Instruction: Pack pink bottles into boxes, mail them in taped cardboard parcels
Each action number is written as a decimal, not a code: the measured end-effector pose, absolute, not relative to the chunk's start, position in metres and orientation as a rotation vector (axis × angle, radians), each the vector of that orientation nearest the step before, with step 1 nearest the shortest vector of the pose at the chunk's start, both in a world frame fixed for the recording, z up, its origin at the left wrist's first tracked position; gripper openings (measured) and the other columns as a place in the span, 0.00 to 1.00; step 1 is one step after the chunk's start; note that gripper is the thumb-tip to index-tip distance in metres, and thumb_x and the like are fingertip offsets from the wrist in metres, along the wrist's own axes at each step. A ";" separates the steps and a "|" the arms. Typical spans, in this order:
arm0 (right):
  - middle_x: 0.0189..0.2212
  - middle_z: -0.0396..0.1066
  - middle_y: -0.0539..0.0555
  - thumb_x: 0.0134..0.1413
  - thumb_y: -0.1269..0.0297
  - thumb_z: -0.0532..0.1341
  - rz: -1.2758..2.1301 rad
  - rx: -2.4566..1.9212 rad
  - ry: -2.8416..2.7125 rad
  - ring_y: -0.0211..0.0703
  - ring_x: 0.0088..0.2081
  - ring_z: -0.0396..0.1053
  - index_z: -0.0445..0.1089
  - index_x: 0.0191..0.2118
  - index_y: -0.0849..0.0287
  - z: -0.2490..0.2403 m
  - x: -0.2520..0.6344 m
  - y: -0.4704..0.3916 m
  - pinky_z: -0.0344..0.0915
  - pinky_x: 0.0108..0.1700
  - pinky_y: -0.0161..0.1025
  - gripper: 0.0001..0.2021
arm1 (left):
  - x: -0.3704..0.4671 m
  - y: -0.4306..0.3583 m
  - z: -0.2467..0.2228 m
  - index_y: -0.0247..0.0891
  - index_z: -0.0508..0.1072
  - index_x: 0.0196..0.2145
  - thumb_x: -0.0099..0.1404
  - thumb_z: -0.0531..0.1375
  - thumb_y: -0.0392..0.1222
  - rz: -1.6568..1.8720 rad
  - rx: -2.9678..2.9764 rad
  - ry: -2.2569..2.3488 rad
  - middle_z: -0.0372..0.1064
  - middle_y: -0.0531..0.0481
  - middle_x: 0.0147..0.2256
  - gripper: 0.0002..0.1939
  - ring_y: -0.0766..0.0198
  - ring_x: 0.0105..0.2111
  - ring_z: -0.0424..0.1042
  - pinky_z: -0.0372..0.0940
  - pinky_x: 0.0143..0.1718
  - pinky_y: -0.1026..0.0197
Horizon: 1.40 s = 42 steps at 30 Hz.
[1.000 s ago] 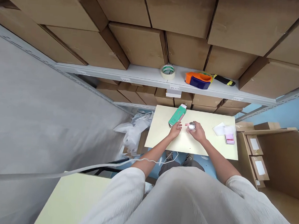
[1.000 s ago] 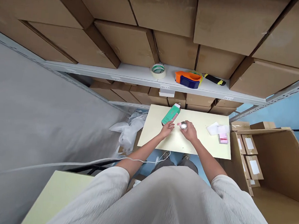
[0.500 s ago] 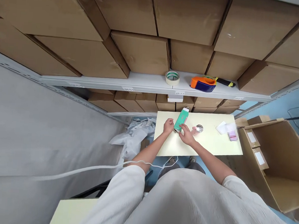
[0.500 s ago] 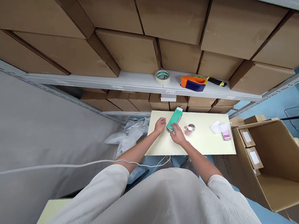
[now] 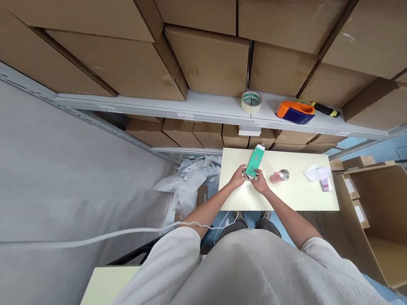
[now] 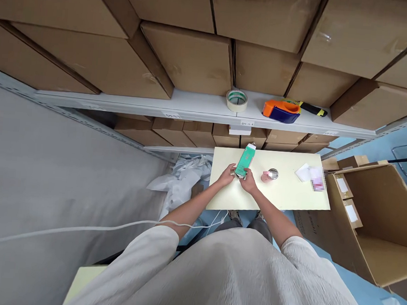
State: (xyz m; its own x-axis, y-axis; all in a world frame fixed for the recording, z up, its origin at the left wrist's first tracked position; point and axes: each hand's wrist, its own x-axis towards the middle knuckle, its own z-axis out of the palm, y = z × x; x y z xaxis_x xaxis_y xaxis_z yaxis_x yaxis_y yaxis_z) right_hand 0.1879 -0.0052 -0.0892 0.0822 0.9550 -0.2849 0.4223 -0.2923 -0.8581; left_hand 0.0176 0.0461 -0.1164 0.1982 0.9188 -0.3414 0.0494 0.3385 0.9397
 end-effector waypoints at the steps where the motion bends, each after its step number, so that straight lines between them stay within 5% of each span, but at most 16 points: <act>1: 0.58 0.73 0.62 0.46 0.68 0.63 1.142 -1.770 -1.387 0.56 0.57 0.74 0.64 0.61 0.54 -0.085 0.185 -0.005 0.74 0.61 0.60 0.32 | 0.012 0.045 -0.113 0.40 0.72 0.59 0.51 0.66 0.30 0.825 1.075 1.199 0.75 0.42 0.53 0.36 0.52 0.58 0.75 0.64 0.67 0.43; 9: 0.68 0.65 0.64 0.55 0.61 0.64 1.053 -1.563 -1.566 0.56 0.55 0.74 0.67 0.67 0.52 -0.030 0.174 0.005 0.78 0.52 0.56 0.32 | -0.018 0.055 -0.054 0.42 0.71 0.64 0.53 0.65 0.31 0.927 1.178 1.188 0.73 0.39 0.60 0.40 0.51 0.58 0.74 0.73 0.50 0.57; 14: 0.72 0.60 0.62 0.59 0.53 0.67 1.009 -1.475 -1.579 0.53 0.52 0.74 0.66 0.70 0.47 0.003 0.172 0.005 0.79 0.50 0.53 0.34 | -0.021 0.056 -0.010 0.41 0.74 0.64 0.54 0.66 0.32 0.947 1.368 1.151 0.74 0.41 0.62 0.39 0.48 0.61 0.73 0.74 0.50 0.57; 20: 0.66 0.68 0.61 0.62 0.52 0.65 1.004 -1.494 -1.493 0.50 0.50 0.74 0.66 0.70 0.48 0.022 0.171 0.001 0.79 0.51 0.51 0.32 | -0.015 0.050 0.020 0.38 0.77 0.63 0.56 0.68 0.35 0.925 1.466 1.140 0.79 0.41 0.58 0.35 0.47 0.58 0.76 0.74 0.56 0.54; 30: 0.64 0.69 0.61 0.59 0.57 0.64 0.916 -1.429 -1.581 0.50 0.47 0.74 0.70 0.65 0.51 0.019 0.177 -0.001 0.79 0.48 0.50 0.28 | -0.014 0.041 0.014 0.42 0.73 0.69 0.54 0.70 0.35 0.884 1.407 1.171 0.76 0.41 0.61 0.43 0.45 0.60 0.74 0.70 0.62 0.49; 42: 0.55 0.75 0.59 0.61 0.59 0.61 0.814 -1.519 -1.695 0.50 0.44 0.73 0.71 0.60 0.52 0.003 0.183 -0.007 0.76 0.48 0.50 0.22 | -0.012 0.032 -0.002 0.42 0.74 0.67 0.57 0.70 0.37 0.798 1.435 1.179 0.71 0.39 0.65 0.39 0.48 0.54 0.75 0.71 0.60 0.47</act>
